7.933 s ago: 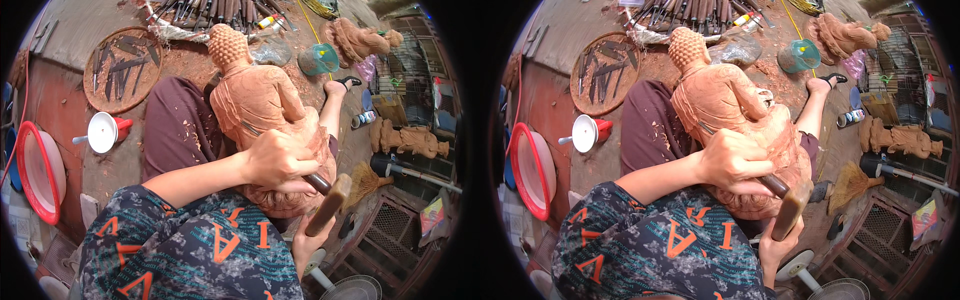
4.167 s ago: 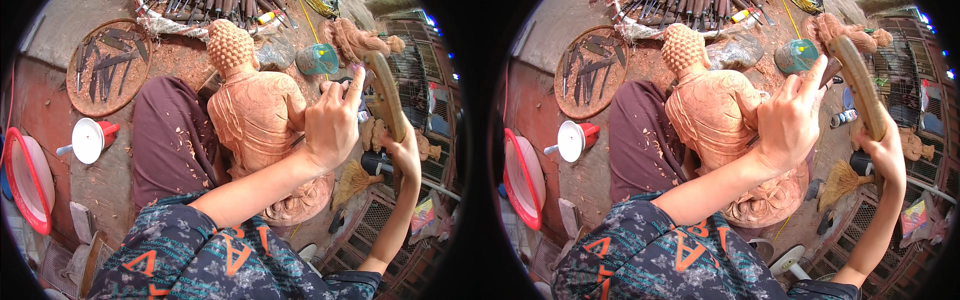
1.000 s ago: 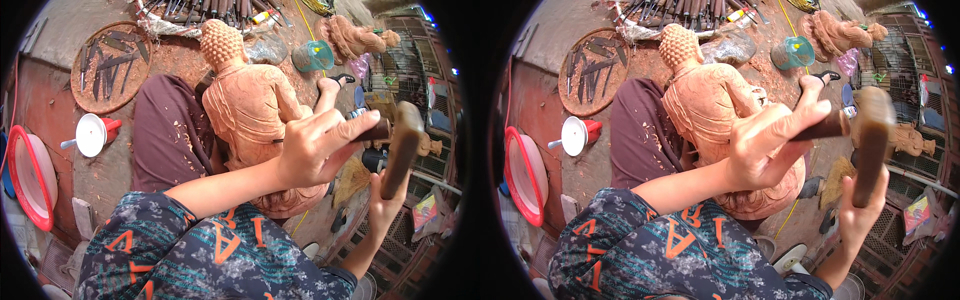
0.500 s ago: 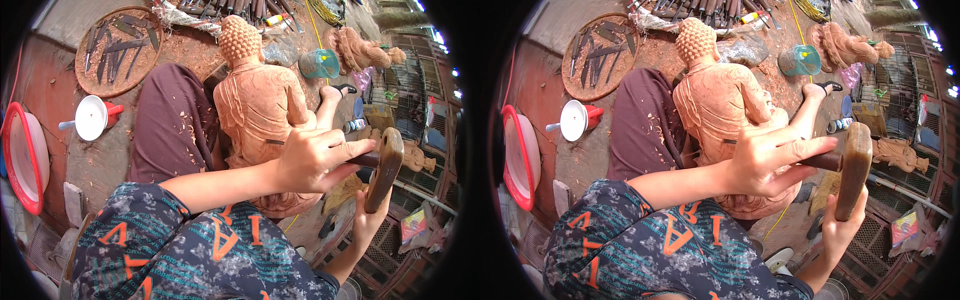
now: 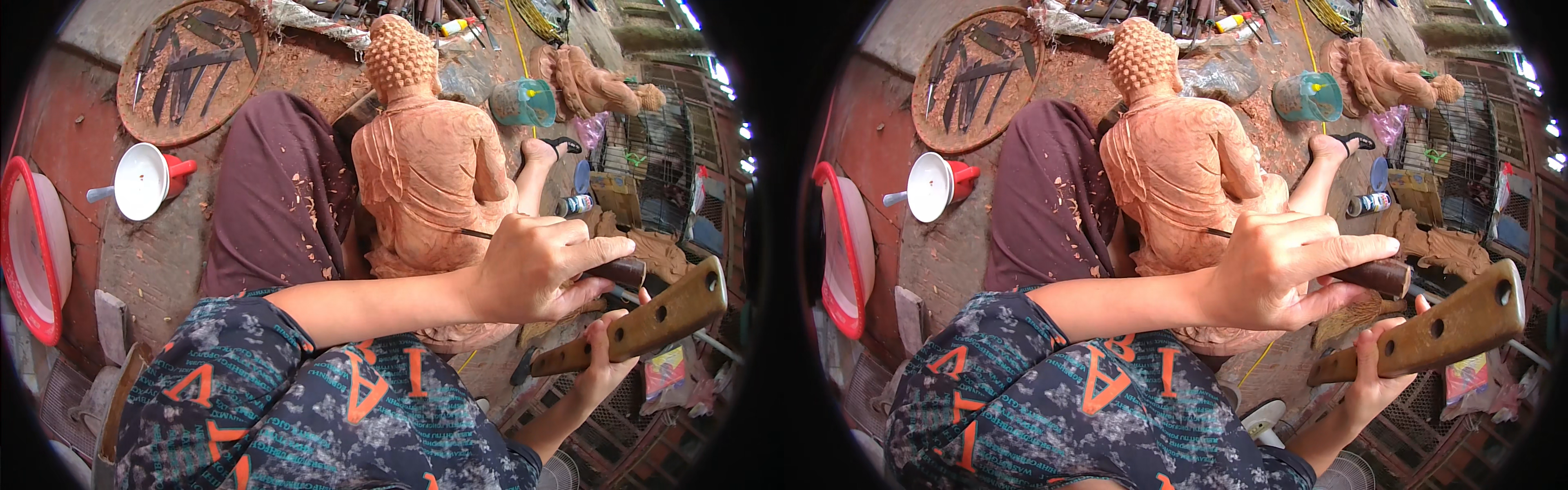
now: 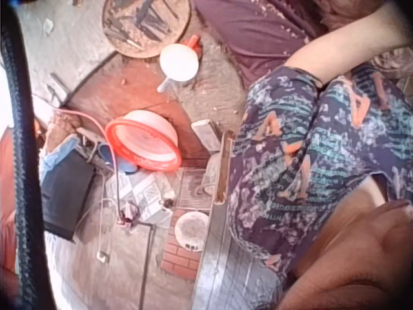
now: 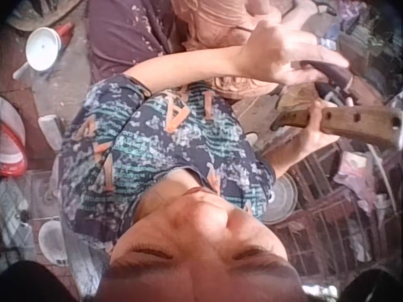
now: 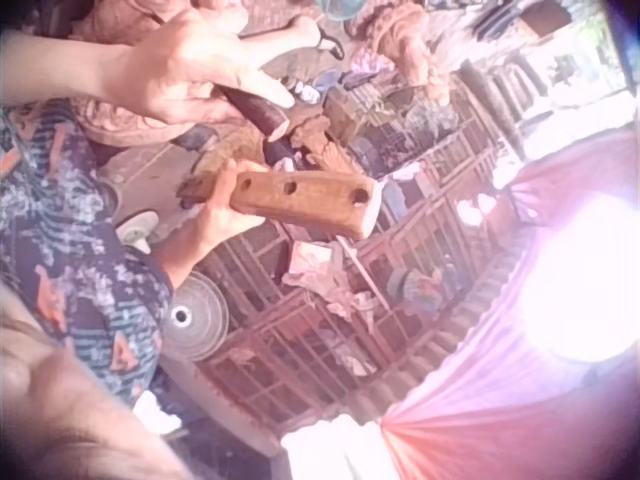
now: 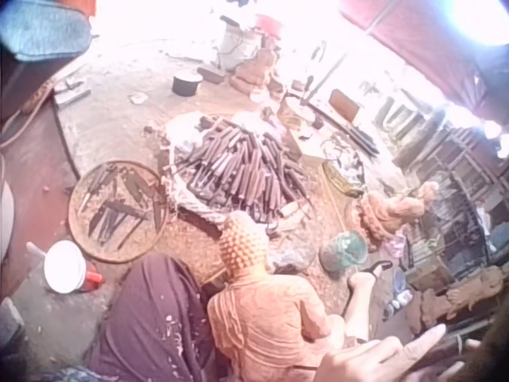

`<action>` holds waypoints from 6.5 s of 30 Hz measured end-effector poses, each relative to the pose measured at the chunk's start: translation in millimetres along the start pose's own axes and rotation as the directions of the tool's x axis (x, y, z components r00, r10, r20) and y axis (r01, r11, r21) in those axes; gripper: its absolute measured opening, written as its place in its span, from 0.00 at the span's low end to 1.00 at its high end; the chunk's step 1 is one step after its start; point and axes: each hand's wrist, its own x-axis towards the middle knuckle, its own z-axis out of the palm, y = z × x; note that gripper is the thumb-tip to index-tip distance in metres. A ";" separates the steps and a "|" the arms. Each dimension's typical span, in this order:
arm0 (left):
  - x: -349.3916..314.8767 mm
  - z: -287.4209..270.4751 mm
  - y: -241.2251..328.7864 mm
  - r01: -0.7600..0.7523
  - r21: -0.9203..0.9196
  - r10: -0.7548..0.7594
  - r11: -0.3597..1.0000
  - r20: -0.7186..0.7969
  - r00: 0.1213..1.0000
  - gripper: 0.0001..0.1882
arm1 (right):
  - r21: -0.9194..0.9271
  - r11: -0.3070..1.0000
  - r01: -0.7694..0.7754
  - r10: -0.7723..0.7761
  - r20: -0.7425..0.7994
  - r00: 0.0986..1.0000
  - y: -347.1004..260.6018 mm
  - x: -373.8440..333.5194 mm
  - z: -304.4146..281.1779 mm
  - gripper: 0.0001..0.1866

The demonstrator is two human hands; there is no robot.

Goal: The person carves a wooden Buddha statue using a chisel and a wooden mallet. They repeatedly strike the chisel to shape the wood, occasionally switching tools from a nearby collection. The person works on the statue's back and head, removing wood shavings as they refine the details.

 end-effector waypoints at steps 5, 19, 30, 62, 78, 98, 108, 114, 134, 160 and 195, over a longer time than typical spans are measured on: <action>6.3 -0.6 -5.5 -0.011 -0.026 0.008 1.000 -0.105 0.994 0.28 | 0.002 0.998 0.068 -0.068 -0.083 0.994 -9.6 5.5 2.2 0.38; 8.2 2.9 -14.3 -0.012 -0.029 0.006 1.000 -0.184 0.983 0.28 | -0.309 0.929 0.203 -0.218 -0.014 0.976 4.0 5.7 -0.2 0.33; 3.1 -2.6 -11.2 -0.040 -0.096 0.025 0.995 -0.152 0.988 0.27 | -0.195 0.975 0.109 -0.120 -0.049 0.992 -2.9 5.2 -3.2 0.30; -10.6 -9.3 -4.8 -0.104 -0.144 0.096 0.984 -0.061 0.994 0.26 | -0.019 1.000 0.015 -0.017 -0.141 0.990 13.5 -21.6 -7.2 0.32; -15.8 -14.4 -6.1 -0.090 -0.102 0.094 0.991 0.025 0.995 0.25 | -0.212 0.973 0.095 -0.133 -0.176 0.975 18.0 -28.7 1.4 0.31; -9.7 -15.1 -3.1 -0.051 -0.171 0.043 0.984 -0.050 0.998 0.23 | -0.110 0.993 0.036 -0.062 -0.243 0.968 6.1 -28.6 15.1 0.37; -13.1 -21.2 -4.7 -0.055 -0.199 0.051 0.979 -0.022 0.998 0.19 | -0.533 0.842 0.085 -0.172 -0.116 0.978 21.4 -44.6 -5.8 0.35; -14.5 -24.5 -4.5 -0.033 -0.178 0.038 0.983 0.027 0.999 0.18 | -0.246 0.969 0.022 -0.079 -0.226 0.971 8.9 -42.5 -0.5 0.35; -22.4 -30.1 -7.2 -0.065 -0.178 0.087 0.982 0.118 0.989 0.20 | -0.632 0.756 0.169 -0.235 -0.021 0.972 27.8 -56.5 14.1 0.29; -26.8 -41.2 -7.4 -0.059 -0.140 0.101 0.988 0.311 0.945 0.20 | -0.685 0.708 0.173 -0.220 0.020 0.975 35.9 -71.6 24.9 0.26; -34.3 -48.8 10.3 -0.155 -0.199 0.239 0.968 0.531 0.813 0.17 | 0.033 0.993 -0.117 0.121 -0.234 0.965 63.1 -94.4 44.1 0.34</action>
